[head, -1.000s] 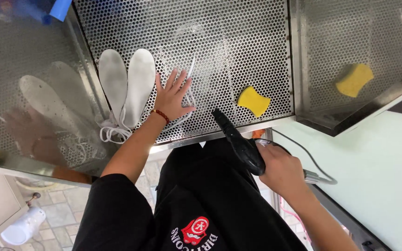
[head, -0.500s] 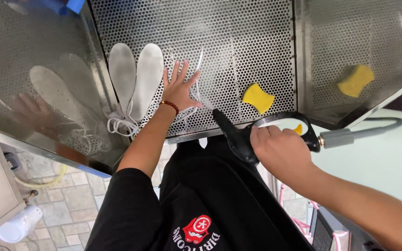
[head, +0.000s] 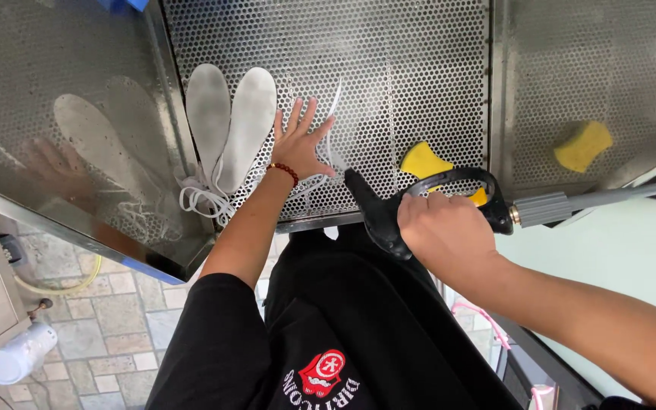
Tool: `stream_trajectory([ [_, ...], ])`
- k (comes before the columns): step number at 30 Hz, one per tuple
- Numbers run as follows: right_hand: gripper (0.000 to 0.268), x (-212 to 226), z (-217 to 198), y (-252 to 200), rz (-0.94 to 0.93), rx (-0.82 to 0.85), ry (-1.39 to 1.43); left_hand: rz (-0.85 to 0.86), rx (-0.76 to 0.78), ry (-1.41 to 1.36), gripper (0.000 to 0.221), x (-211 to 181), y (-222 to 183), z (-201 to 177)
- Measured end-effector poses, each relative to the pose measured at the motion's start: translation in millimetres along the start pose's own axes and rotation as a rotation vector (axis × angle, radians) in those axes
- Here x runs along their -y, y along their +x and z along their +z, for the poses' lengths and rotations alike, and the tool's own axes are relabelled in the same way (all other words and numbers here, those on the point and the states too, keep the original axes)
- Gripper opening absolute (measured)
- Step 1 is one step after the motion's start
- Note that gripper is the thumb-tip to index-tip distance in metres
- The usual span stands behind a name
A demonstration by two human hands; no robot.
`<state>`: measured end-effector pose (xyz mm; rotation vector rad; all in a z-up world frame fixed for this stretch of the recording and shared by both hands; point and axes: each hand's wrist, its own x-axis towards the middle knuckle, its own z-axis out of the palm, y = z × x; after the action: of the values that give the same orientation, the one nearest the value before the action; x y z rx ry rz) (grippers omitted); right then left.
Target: Cleaning shoe insoles and laces using a water or steam cleaning gun in a workshop station.
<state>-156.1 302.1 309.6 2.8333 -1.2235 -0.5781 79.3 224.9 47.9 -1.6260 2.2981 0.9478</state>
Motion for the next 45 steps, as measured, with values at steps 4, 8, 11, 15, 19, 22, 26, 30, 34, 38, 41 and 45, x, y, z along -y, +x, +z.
stream_trajectory([
  [4, 0.004, -6, -5, 5, -0.005, 0.055, -0.012, 0.0, 0.008, -0.002, 0.121, -3, -1, -2],
  [8, 0.004, -6, -5, 6, -0.003, 0.061, 0.011, -0.001, 0.011, -0.008, 0.122, -5, -2, -6],
  [11, 0.005, -8, 1, 2, 0.013, 0.026, 0.028, -0.005, 0.017, -0.011, 0.121, -8, -3, -7],
  [15, 0.011, -5, 4, -7, -0.013, 0.01, 0.062, -0.01, 0.019, 0.04, 0.122, -9, -2, -8],
  [19, 0.012, -18, -1, -13, 0.081, 0.057, -0.02, -0.005, 0.012, 0.03, 0.123, -3, -4, 1],
  [22, 0.019, -23, 9, -21, 0.146, 0.08, 0.096, 0.025, -0.066, -0.021, 0.133, 5, -18, 32],
  [26, 0.02, -15, 15, -19, 0.126, 0.05, 0.164, 0.165, -0.513, -0.086, 0.068, 7, -52, 85],
  [30, 0.009, 0, 18, -8, 0.051, -0.018, 0.095, 0.159, -0.74, -0.006, 0.026, -5, -66, 108],
  [34, 0.006, 8, 4, 6, -0.058, 0.027, 0.087, 0.094, -0.789, -0.043, 0.031, -9, -68, 117],
  [38, 0.005, 16, -6, 11, -0.126, 0.053, -0.012, 0.057, -0.787, -0.103, 0.03, -11, -71, 117],
  [41, 0.004, 19, -6, 15, -0.167, 0.075, -0.081, 0.038, -0.782, -0.158, 0.031, -10, -70, 121],
  [45, 0.018, 17, -13, 24, -0.144, -0.069, -0.128, 0.052, -0.772, -0.206, 0.035, -10, -76, 120],
])
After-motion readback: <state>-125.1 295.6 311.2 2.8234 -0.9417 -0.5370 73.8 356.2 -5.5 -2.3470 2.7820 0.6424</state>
